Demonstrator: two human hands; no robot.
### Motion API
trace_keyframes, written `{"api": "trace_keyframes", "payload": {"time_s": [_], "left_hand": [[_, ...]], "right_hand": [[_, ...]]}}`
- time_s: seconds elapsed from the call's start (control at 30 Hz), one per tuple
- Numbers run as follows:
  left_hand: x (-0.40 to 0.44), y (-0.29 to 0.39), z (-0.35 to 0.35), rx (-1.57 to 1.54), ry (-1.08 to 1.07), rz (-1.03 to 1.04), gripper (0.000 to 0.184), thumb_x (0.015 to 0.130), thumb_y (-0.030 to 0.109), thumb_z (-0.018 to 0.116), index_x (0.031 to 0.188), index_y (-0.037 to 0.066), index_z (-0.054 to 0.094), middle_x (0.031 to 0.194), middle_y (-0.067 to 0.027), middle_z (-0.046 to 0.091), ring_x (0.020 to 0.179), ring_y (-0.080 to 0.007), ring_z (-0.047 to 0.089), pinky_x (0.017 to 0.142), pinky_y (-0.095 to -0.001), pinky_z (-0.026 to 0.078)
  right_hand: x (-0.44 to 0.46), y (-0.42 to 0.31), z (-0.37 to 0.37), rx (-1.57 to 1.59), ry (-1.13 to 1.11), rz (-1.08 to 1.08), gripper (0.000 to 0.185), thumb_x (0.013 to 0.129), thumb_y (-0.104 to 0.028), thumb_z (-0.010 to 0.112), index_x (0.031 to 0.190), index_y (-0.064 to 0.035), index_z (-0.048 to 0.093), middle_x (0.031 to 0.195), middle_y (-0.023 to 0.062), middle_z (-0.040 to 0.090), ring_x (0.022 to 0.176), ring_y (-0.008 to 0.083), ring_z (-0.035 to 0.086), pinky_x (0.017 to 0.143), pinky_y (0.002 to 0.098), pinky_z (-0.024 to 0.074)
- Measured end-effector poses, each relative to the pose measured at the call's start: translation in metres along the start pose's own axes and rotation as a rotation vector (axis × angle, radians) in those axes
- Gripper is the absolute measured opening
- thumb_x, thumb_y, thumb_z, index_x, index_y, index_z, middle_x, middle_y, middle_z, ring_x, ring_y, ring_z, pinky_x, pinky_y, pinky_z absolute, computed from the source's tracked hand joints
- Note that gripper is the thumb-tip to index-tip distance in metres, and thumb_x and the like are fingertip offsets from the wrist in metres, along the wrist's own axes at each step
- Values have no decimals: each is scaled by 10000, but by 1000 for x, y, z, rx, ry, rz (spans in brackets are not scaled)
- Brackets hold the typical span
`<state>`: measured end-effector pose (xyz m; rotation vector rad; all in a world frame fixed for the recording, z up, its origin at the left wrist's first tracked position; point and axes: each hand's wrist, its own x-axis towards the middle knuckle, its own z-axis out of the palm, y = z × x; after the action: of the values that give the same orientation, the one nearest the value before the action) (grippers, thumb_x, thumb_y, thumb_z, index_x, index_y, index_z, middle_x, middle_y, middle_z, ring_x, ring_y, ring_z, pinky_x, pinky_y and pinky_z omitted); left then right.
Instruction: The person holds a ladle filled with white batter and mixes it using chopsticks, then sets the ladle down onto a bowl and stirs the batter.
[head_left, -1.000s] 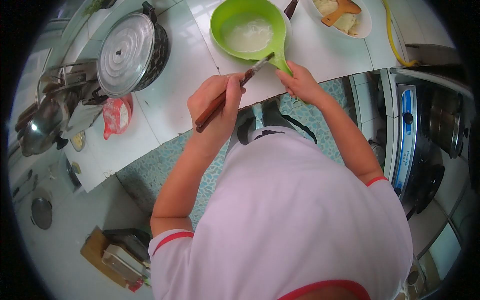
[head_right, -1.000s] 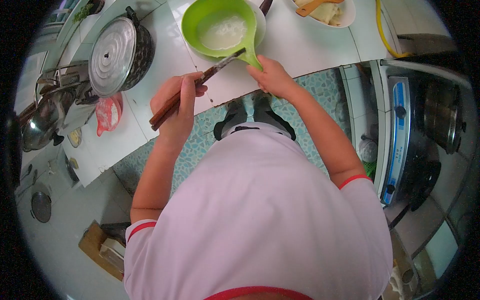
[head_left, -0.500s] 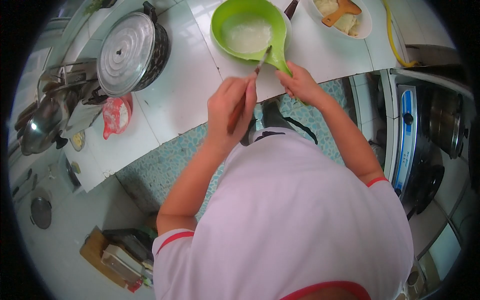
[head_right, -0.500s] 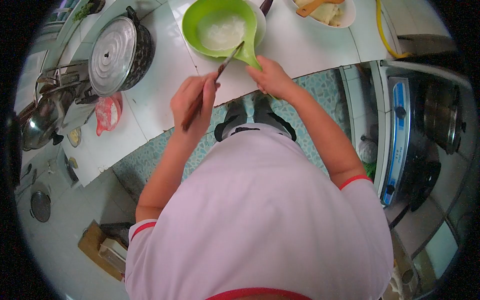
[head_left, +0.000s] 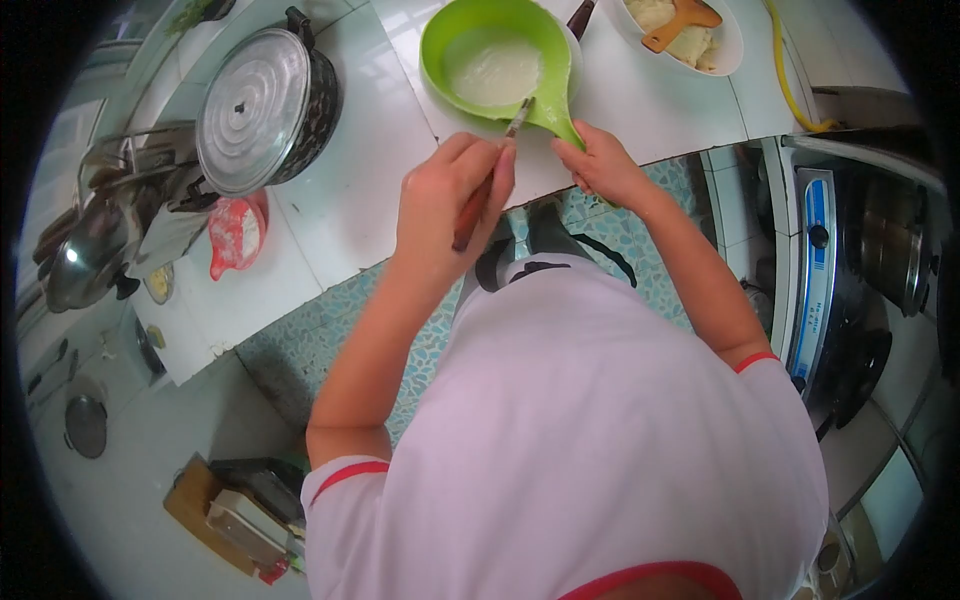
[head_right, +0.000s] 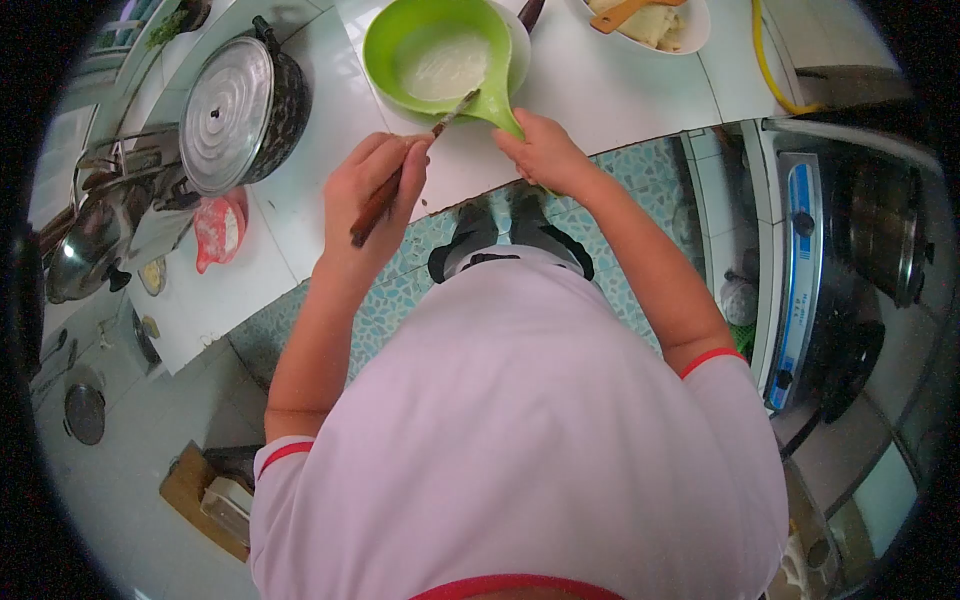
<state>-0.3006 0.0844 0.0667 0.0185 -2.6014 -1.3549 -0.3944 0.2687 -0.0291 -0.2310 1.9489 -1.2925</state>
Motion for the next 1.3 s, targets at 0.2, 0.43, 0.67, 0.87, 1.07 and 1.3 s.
{"api": "trace_keyframes", "payload": {"time_s": [0.2,0.43,0.67,0.87,1.07,1.3], "left_hand": [[-3,14,1,20,36,100,24,802,44,612,801,20,615,701,-116,552,566,-301,534,518,-347,440],[27,-54,10,-238,168,-133,130,840,99,623,886,-21,641,754,-106,630,601,-130,595,566,-248,458],[3,-56,-32,-546,409,-337,300,941,186,469,959,-85,597,835,-141,637,695,-173,636,643,-260,529],[-54,-119,-29,-1192,485,-616,323,944,215,463,982,-91,560,842,-162,633,712,-205,644,621,-260,548],[-26,-183,-25,-1082,223,-669,300,914,197,523,962,-96,572,860,-162,632,725,-215,647,655,-266,549],[24,-181,-34,-1052,62,-472,280,913,196,520,924,-75,588,788,-150,645,658,-179,654,600,-218,546]], "right_hand": [[0,0,-1,2,0,-21,203,904,-225,522,866,-39,449,616,-3,451,440,72,427,405,232,360],[0,-4,-3,-22,2,7,191,907,-218,515,871,-42,450,619,-6,447,439,69,420,404,227,354],[-4,-16,-8,130,-17,72,220,886,-238,516,868,-25,464,603,11,457,445,91,431,412,255,379],[-8,-32,-11,220,-79,141,164,903,-226,511,926,-69,468,654,-33,397,480,41,380,419,201,329],[-12,-48,-26,132,-159,190,220,915,-273,502,967,-62,471,654,-31,394,490,40,369,422,200,339],[-9,-57,-41,-134,-211,238,250,934,-322,452,969,-76,478,614,-36,358,474,52,349,428,204,314]]}}
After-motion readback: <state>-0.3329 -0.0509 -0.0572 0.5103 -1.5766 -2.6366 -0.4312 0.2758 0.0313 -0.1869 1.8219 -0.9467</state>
